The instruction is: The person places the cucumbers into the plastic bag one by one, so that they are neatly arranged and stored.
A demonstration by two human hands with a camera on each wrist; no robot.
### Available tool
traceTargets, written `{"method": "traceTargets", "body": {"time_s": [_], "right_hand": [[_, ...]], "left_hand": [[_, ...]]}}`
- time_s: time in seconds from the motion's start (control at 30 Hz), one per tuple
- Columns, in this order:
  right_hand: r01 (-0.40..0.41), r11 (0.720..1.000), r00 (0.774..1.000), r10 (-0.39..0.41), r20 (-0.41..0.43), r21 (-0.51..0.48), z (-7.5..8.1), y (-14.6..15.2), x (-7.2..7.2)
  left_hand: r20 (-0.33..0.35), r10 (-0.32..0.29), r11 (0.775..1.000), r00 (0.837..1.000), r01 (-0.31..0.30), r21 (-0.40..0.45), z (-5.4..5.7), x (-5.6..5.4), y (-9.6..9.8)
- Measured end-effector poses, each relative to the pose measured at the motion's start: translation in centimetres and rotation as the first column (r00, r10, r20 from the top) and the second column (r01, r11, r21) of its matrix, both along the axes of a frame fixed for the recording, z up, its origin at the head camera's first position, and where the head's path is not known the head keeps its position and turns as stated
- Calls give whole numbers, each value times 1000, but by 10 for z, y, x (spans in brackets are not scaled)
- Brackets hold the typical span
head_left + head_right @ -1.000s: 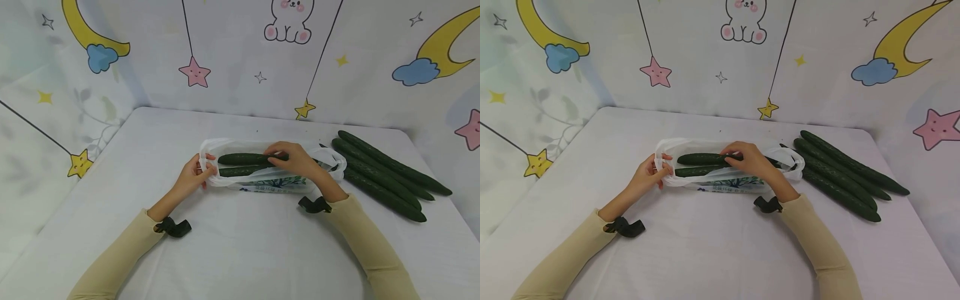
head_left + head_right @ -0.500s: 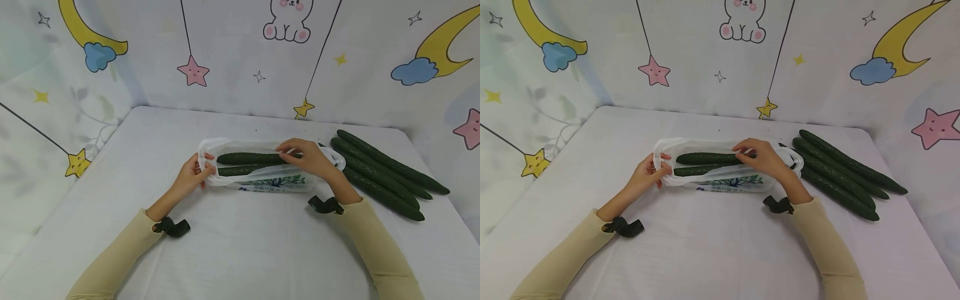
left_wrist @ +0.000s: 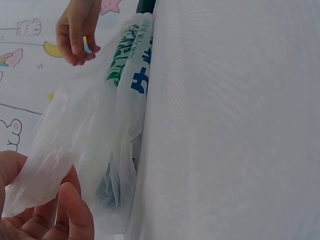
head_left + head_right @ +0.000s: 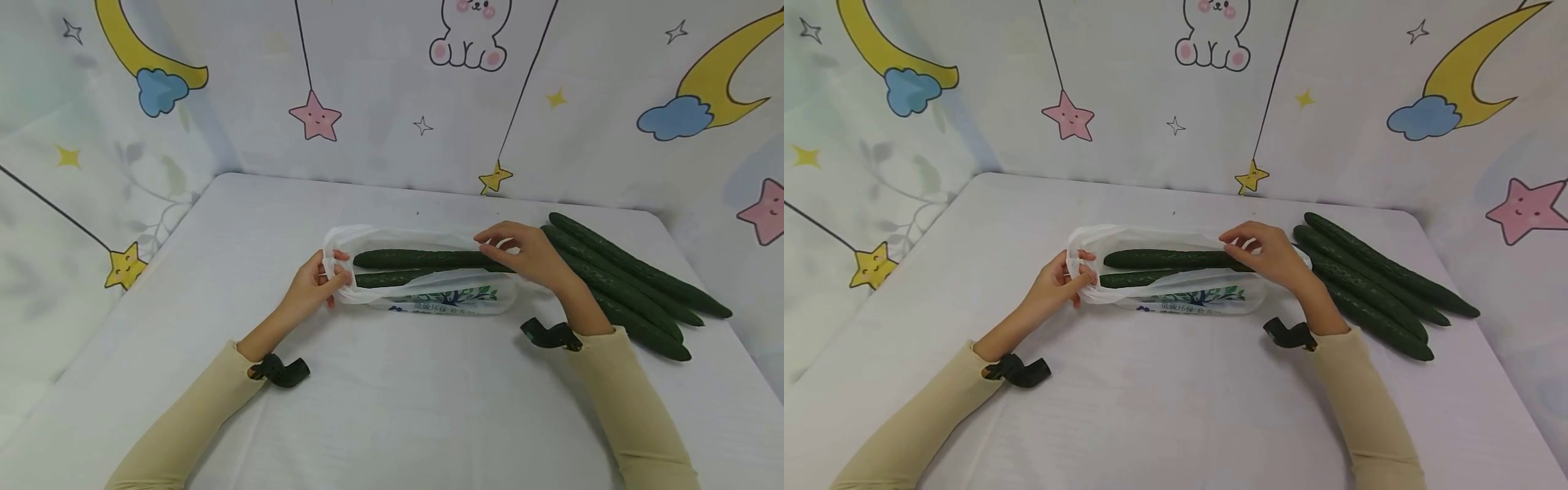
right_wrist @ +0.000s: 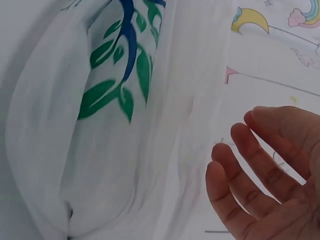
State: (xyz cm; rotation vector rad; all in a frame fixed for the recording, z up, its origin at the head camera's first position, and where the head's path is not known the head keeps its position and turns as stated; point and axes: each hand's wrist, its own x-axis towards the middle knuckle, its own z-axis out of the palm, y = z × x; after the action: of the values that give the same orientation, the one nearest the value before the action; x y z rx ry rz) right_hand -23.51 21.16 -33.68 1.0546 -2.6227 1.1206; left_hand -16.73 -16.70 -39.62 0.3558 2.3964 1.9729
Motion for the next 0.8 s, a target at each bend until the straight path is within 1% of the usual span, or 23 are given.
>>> {"method": "traceTargets", "body": {"time_s": [0.1, 0.23, 0.33, 0.5, 0.67, 0.8], "right_hand": [[23, 1000, 1000, -23, -9, -9, -2, 7, -2], [87, 996, 996, -87, -16, -2, -3, 16, -5], [130, 992, 992, -130, -4, 5, -3, 22, -6], [177, 984, 984, -177, 7, 11, -5, 34, -11], [241, 971, 970, -240, 45, -5, -6, 46, -14], [263, 964, 962, -261, 82, -20, -10, 55, -16]], "left_hand": [[2, 2, 1000, 1000, -2, -4, 0, 0, 0], [5, 3, 1000, 1000, -3, -7, 1, 0, 0], [3, 3, 1000, 1000, -3, -5, 1, 0, 0], [1, -2, 1000, 1000, 2, 0, 0, 0, 0], [0, -6, 1000, 1000, 6, -3, -1, -1, -1], [3, -5, 1000, 1000, 5, -7, -1, -1, -1]]}}
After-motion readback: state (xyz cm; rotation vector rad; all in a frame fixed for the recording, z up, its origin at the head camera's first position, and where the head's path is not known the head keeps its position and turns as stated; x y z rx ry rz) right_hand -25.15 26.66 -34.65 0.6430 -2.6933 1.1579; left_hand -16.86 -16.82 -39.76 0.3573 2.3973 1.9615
